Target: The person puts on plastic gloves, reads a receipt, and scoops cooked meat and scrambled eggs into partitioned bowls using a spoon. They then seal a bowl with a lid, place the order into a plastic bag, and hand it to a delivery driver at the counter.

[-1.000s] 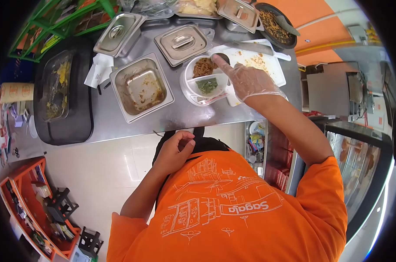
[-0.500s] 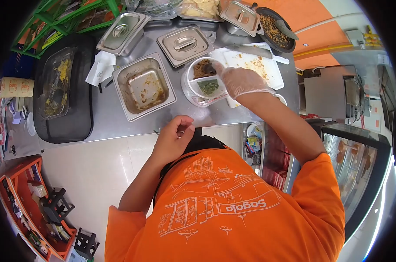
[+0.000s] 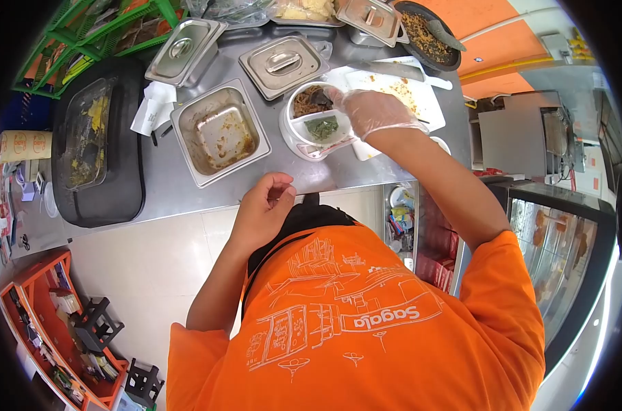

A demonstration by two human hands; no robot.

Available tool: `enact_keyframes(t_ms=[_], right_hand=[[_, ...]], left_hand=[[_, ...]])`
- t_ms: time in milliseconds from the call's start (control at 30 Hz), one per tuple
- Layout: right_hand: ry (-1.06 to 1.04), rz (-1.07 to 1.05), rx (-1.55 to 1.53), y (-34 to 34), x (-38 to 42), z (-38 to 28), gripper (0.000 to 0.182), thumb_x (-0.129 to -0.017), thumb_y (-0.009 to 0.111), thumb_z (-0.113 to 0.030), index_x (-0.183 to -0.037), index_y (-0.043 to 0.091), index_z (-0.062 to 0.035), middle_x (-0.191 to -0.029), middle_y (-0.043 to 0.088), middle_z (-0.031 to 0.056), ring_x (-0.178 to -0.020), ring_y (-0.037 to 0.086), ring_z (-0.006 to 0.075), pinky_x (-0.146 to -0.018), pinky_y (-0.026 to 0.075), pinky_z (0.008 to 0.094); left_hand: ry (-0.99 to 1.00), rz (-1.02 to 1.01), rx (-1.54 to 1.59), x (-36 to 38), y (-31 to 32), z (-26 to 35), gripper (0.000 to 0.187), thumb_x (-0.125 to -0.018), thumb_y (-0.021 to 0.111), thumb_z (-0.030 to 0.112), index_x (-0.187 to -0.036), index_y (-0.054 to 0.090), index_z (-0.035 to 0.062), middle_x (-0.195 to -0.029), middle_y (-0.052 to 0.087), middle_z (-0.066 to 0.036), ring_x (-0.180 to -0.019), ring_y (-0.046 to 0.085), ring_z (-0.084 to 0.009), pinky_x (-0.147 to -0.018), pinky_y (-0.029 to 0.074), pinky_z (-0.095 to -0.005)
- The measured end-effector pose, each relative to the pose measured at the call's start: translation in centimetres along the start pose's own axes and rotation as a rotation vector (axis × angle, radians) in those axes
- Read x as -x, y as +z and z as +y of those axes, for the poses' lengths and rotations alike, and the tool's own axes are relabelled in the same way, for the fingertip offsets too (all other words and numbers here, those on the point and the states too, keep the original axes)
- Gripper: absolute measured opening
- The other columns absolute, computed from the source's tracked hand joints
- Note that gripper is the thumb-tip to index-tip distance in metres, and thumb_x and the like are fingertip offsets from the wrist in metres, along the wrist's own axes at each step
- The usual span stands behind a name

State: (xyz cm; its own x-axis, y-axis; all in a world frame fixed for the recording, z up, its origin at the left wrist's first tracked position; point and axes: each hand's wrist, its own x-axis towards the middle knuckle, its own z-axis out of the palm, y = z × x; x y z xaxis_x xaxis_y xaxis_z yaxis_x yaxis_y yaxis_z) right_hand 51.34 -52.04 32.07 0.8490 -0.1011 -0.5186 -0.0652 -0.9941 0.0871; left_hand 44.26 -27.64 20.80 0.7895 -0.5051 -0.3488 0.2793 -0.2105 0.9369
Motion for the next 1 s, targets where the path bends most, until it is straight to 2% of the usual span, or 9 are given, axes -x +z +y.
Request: enact_keyframes(t_ms=[33,133,233,333,433,467,667,867,1000], right_hand=[[0.034,-0.016,-0.020,-0.3,0.0,0.2,0.040,-0.103,0.038,-0.021,-0.141,0.048,-0.0143,-0.110,0.068,0.0191,-0.101,0.067,0.0348,-0.087,0.053,0.0420],[-0.019,0.175,-0.074,0.8,0.2,2.4,0.040,-0.103,0.039,-0.024,-0.141,0.050,-0.0157,-0.111,0.068,0.0193,-0.102,0.066,0.0347,-0.088,0.053,0.0422],[-0.025,0.257,-0.198,1.5,0.7,3.7,0.043,-0.102,0.040,-0.024,-0.144,0.046,-0.0183,-0.111,0.068,0.0195,-0.100,0.066,0.0356,-0.088,0.052,0.0429],[-0.074,0.270,-0.134,3.5,-0.5,3.4,0.041,-0.104,0.037,-0.030,-0.139,0.052,-0.0140,-0.110,0.068,0.0197,-0.101,0.066,0.0356,-0.087,0.052,0.0424],[-0.025,0.047,-0.113,0.4,1.4,1.1,0.040,-0.099,0.043,-0.013,-0.139,0.048,-0.0139,-0.111,0.069,0.0153,-0.099,0.068,0.0332,-0.083,0.056,0.0426],[-0.025,0.047,-0.083,1.2,0.8,1.5,0.040,-0.098,0.046,-0.012,-0.138,0.050,-0.0144,-0.107,0.070,0.0131,-0.097,0.070,0.0309,-0.080,0.057,0.0422],[-0.024,0.054,-0.053,0.3,1.2,2.2,0.039,-0.097,0.049,-0.011,-0.135,0.053,-0.0159,-0.107,0.070,0.0120,-0.098,0.070,0.0284,-0.081,0.057,0.0411],[-0.125,0.130,-0.100,1.7,0.8,2.6,0.035,-0.098,0.047,-0.013,-0.133,0.055,-0.0147,-0.107,0.071,0.0114,-0.099,0.070,0.0290,-0.079,0.057,0.0427],[-0.104,0.091,-0.174,1.6,0.2,2.2,0.033,-0.100,0.044,-0.015,-0.130,0.056,-0.0133,-0.107,0.070,0.0129,-0.099,0.069,0.0309,-0.080,0.056,0.0432]], left_hand=[[0.002,0.003,-0.013,0.0,-0.1,0.1,0.024,-0.098,0.062,0.018,-0.115,0.059,0.0011,-0.097,0.064,-0.002,-0.087,0.058,-0.0081,-0.078,0.047,-0.0236],[-0.016,0.022,-0.038,0.9,-0.5,0.1,0.025,-0.098,0.062,0.018,-0.116,0.059,0.0010,-0.097,0.064,-0.002,-0.088,0.058,-0.0089,-0.079,0.047,-0.0243],[-0.031,0.063,-0.057,1.5,-0.7,-0.8,0.026,-0.097,0.063,0.019,-0.116,0.059,0.0010,-0.097,0.064,-0.002,-0.088,0.058,-0.0092,-0.079,0.048,-0.0246],[-0.060,0.109,-0.075,2.4,-0.8,-1.5,0.026,-0.097,0.063,0.018,-0.116,0.059,0.0012,-0.096,0.064,-0.002,-0.088,0.058,-0.0093,-0.079,0.048,-0.0248],[-0.101,0.137,-0.061,3.5,-0.3,-1.5,0.025,-0.097,0.063,0.018,-0.116,0.060,0.0015,-0.096,0.064,-0.002,-0.088,0.059,-0.0096,-0.079,0.048,-0.0249],[-0.094,0.149,-0.064,3.9,-0.2,-1.8,0.025,-0.097,0.062,0.018,-0.115,0.060,0.0017,-0.096,0.064,-0.003,-0.089,0.059,-0.0098,-0.079,0.048,-0.0251],[-0.097,0.242,-0.029,6.0,1.2,-2.3,0.022,-0.097,0.061,0.016,-0.114,0.061,0.0021,-0.096,0.064,-0.003,-0.087,0.059,-0.0093,-0.078,0.048,-0.0245],[-0.138,0.321,-0.022,7.5,2.5,-2.2,0.022,-0.097,0.062,0.014,-0.115,0.061,0.0022,-0.094,0.064,-0.002,-0.086,0.058,-0.0083,-0.077,0.048,-0.0238],[-0.185,0.347,-0.042,8.6,3.3,-2.1,0.024,-0.098,0.062,0.016,-0.117,0.059,0.0018,-0.097,0.064,-0.002,-0.089,0.059,-0.0094,-0.077,0.048,-0.0243]])
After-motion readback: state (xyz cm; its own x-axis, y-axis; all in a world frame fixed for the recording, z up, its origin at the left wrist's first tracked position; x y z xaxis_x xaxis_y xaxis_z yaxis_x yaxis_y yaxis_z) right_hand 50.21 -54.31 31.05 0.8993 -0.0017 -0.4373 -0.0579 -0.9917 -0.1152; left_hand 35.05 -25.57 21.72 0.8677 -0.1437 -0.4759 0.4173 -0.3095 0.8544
